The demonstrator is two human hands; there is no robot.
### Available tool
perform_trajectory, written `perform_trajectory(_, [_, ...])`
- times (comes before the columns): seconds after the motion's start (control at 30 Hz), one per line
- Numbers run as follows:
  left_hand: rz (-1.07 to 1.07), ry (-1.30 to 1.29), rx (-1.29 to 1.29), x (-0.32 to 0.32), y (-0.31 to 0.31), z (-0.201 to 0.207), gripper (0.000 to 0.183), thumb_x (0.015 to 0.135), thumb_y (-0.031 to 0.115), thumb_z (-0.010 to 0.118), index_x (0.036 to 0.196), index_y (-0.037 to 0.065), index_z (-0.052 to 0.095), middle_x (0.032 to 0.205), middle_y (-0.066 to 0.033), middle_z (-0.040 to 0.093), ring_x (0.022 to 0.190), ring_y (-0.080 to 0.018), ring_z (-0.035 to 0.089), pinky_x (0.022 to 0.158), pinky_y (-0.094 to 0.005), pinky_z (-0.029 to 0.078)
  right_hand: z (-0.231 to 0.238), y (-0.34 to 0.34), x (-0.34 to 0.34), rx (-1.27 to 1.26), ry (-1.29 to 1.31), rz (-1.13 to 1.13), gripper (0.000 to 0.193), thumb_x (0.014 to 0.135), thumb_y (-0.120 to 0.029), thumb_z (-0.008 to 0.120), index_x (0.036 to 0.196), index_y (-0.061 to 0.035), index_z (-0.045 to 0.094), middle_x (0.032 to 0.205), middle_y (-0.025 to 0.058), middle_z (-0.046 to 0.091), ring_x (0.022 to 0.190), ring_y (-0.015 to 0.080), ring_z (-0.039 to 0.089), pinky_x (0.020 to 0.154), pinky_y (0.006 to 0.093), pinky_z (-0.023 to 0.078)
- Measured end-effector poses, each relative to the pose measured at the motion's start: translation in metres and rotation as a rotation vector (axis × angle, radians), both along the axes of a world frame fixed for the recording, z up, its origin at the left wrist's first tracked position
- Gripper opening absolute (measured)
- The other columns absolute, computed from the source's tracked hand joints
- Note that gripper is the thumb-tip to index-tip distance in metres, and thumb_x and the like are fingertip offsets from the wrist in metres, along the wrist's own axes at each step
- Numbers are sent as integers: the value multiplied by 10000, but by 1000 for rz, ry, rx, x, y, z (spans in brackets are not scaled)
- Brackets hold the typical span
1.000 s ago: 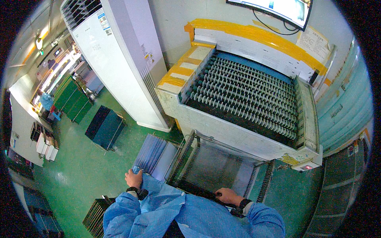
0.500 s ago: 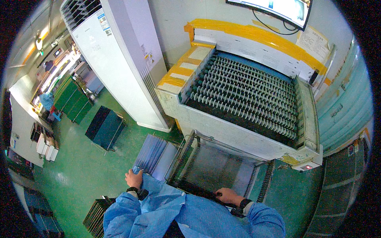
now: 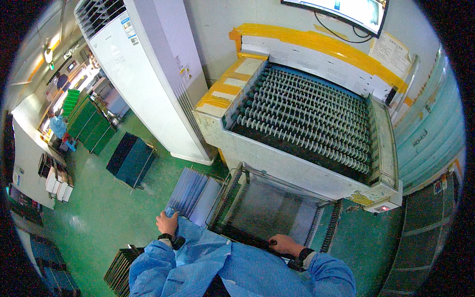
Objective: Transferring blue metal plates from a stack onto a conveyor belt machine and then organizing metal racks.
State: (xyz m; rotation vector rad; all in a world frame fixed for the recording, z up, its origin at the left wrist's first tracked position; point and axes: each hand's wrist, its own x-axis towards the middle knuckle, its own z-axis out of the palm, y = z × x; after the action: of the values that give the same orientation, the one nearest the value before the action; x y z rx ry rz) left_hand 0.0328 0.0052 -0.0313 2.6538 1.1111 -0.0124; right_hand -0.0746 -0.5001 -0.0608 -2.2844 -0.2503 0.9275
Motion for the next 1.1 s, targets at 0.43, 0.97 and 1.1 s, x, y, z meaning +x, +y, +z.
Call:
perform_trajectory(0.43, [-2,-1,0,1,-1,1,730,741,533,762,1290,88,579,1262,-213,545,1153,-443,539,960,-521,471,-2,0,0,-5,-12,-5,453,865,-438,683,1153,-89,696,1145,181,672,1073,367,626,905,443,499])
perform_trajectory(0.97, [-4,10,-33,1,-2,5,733,745,498,746,1326,91,561,1289,-218,517,1178,-440,515,949,-534,479,-7,-2,-1,3,-31,-2,569,871,-579,634,1126,-75,706,1117,183,672,1063,369,624,896,445,495])
perform_trajectory(1.1, [-7,5,-26,1,-2,5,726,744,493,740,1318,82,568,1289,-221,516,1177,-442,516,949,-534,479,10,2,2,32,-17,-10,583,878,-587,627,1123,-63,705,1111,187,672,1063,366,624,890,437,495])
